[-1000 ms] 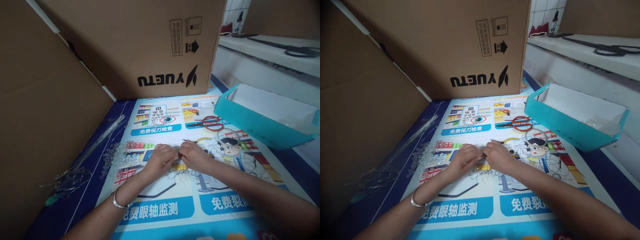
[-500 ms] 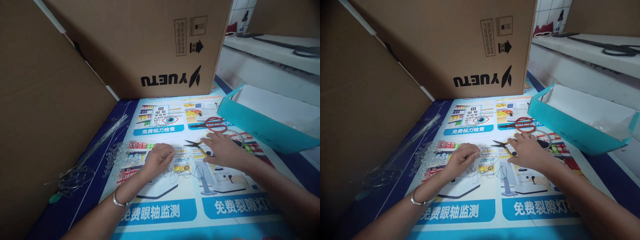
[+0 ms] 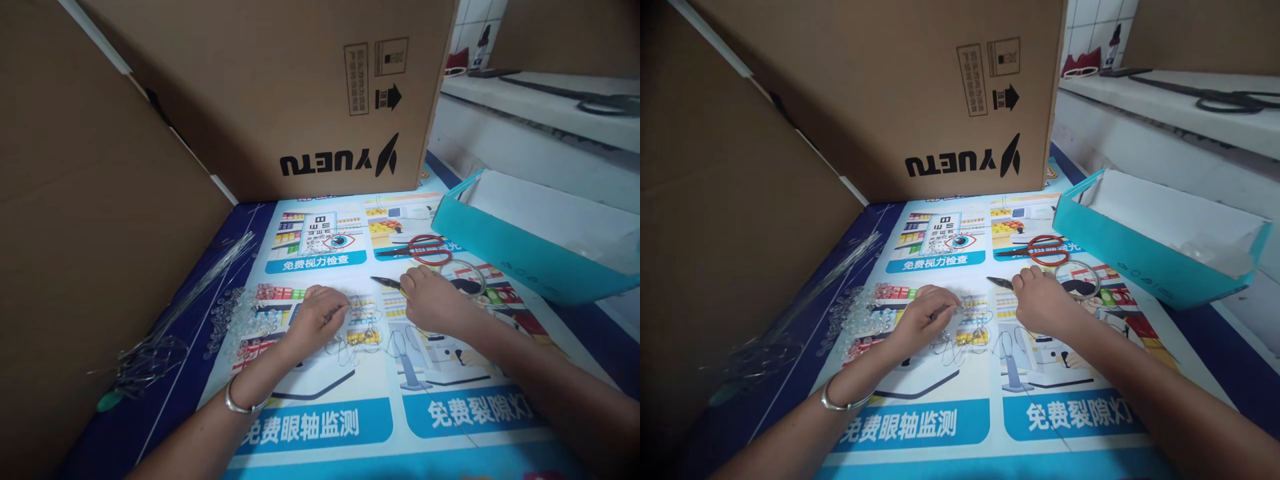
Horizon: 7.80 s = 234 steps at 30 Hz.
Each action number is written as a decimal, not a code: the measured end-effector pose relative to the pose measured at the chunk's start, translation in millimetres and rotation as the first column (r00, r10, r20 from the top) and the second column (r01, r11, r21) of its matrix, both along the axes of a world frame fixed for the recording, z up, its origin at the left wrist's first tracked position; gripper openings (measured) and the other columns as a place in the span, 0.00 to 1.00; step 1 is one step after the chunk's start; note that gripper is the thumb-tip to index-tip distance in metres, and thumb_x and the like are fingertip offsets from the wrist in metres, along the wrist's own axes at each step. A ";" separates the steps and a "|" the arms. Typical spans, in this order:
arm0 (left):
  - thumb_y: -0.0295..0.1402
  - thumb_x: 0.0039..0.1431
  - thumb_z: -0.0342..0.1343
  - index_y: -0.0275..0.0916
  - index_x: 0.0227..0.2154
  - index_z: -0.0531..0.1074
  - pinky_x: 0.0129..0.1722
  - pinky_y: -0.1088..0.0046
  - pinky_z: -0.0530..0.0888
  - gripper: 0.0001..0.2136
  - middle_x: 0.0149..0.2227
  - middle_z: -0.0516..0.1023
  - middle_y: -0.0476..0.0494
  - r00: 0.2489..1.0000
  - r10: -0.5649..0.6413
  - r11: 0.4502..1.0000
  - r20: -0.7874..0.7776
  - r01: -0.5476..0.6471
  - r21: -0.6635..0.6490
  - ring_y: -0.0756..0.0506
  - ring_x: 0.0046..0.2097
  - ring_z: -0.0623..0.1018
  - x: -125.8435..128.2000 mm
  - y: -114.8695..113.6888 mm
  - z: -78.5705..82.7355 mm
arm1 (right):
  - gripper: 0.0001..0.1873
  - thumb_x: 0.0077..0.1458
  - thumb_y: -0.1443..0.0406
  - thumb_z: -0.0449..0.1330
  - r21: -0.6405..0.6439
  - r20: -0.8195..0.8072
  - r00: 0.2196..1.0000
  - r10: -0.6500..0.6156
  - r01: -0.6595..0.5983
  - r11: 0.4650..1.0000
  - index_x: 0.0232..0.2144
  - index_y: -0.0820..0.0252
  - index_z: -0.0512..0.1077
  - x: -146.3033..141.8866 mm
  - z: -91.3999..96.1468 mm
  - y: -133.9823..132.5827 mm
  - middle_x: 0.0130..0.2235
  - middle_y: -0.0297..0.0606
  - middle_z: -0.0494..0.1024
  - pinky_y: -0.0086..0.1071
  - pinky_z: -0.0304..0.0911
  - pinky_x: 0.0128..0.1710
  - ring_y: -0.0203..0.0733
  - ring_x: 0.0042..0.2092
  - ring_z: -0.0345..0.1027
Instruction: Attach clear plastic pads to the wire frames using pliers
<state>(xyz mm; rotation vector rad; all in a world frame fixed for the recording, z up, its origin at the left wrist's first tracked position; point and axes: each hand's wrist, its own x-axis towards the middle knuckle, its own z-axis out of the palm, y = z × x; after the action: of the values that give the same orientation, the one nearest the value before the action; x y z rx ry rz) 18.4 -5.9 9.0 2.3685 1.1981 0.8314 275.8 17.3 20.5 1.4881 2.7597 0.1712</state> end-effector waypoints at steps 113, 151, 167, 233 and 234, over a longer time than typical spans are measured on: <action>0.29 0.61 0.45 0.38 0.36 0.67 0.43 0.67 0.65 0.06 0.36 0.73 0.42 0.973 -0.227 0.972 0.048 0.229 -0.054 0.47 0.40 0.71 -4.6 0.8 -5.6 | 0.14 0.59 0.61 0.46 -0.015 -0.138 0.933 0.333 -0.338 0.941 0.36 0.60 0.70 -14.8 10.8 -9.6 0.33 0.42 0.69 0.37 0.48 0.38 0.45 0.40 0.56; 0.30 0.61 0.44 0.38 0.36 0.68 0.43 0.66 0.67 0.07 0.36 0.75 0.41 0.965 -0.262 0.963 0.019 0.262 -0.058 0.46 0.41 0.72 -4.5 2.5 -9.4 | 0.15 0.59 0.61 0.47 -0.053 -0.225 0.902 0.369 -0.390 0.919 0.35 0.60 0.71 -11.6 -3.3 -4.2 0.32 0.40 0.69 0.36 0.50 0.40 0.42 0.39 0.56; 0.26 0.55 0.46 0.37 0.29 0.64 0.43 0.66 0.67 0.03 0.38 0.72 0.42 0.962 -0.272 0.951 -0.038 0.263 -0.162 0.46 0.41 0.70 -1.3 -7.0 12.8 | 0.14 0.59 0.62 0.47 -0.019 -0.116 0.925 0.361 -0.365 0.931 0.36 0.61 0.71 -14.1 11.2 -13.1 0.34 0.43 0.69 0.37 0.48 0.39 0.45 0.40 0.56; 0.31 0.60 0.47 0.38 0.36 0.72 0.45 0.70 0.67 0.09 0.40 0.71 0.41 0.956 -0.280 0.920 0.083 0.292 -0.261 0.47 0.43 0.70 -10.3 0.6 3.6 | 0.12 0.58 0.67 0.46 0.032 -0.099 0.940 0.328 -0.326 0.945 0.34 0.61 0.70 -18.6 8.2 -28.6 0.33 0.42 0.68 0.38 0.47 0.39 0.44 0.39 0.55; 0.30 0.60 0.47 0.38 0.36 0.72 0.45 0.70 0.67 0.09 0.40 0.71 0.41 0.960 -0.271 0.931 0.068 0.279 -0.235 0.48 0.43 0.70 -10.1 0.2 2.8 | 0.12 0.58 0.67 0.46 0.031 -0.100 0.940 0.327 -0.326 0.945 0.33 0.61 0.70 -18.9 8.5 -28.8 0.33 0.42 0.68 0.38 0.48 0.39 0.44 0.39 0.55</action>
<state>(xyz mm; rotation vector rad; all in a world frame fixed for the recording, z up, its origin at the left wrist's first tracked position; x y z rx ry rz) 8.3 -5.7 11.8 2.2417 0.8696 0.5933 256.9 -11.5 29.0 1.0565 3.0780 0.1161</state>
